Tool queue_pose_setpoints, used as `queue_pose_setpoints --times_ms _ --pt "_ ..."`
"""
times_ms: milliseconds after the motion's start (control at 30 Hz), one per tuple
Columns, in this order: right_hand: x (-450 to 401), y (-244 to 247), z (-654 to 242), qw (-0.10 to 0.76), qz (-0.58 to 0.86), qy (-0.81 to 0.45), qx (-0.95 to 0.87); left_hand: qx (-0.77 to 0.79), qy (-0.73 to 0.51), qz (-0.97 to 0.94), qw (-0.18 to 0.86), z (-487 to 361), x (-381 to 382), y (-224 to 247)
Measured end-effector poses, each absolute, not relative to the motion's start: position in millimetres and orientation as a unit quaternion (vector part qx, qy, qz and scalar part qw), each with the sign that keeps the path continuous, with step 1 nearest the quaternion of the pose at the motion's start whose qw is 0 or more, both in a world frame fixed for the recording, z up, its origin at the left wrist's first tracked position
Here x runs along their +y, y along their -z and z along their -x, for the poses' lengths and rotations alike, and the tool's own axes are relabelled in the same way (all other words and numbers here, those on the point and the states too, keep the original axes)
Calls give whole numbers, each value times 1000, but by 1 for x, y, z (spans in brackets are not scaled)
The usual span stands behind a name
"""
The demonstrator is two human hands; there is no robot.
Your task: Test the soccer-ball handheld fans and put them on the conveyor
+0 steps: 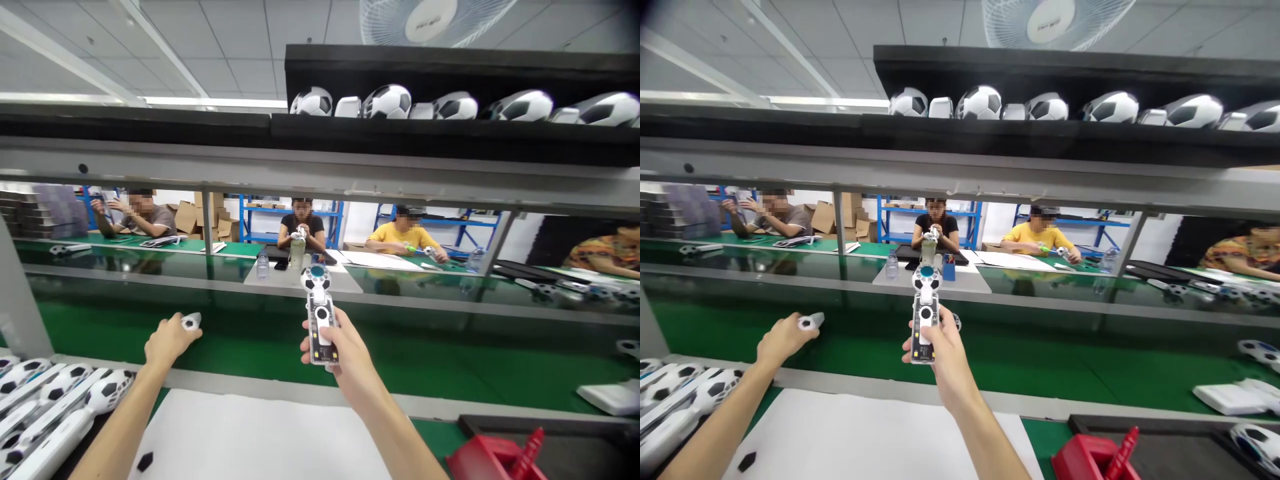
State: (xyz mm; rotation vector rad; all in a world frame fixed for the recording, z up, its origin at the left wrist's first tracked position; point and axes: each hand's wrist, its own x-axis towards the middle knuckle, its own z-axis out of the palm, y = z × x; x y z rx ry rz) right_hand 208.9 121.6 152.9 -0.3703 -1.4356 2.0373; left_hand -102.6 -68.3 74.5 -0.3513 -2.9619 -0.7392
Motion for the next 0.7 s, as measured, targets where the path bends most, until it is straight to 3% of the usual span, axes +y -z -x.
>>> queue_pose_setpoints --times_ms 200,700 --pt "117 -156 -215 319 47 -753 -573 -924 324 198 46 81 -53 -107" --pt "110 -157 -219 284 -20 -745 -603 -800 479 322 -165 74 -22 -45"
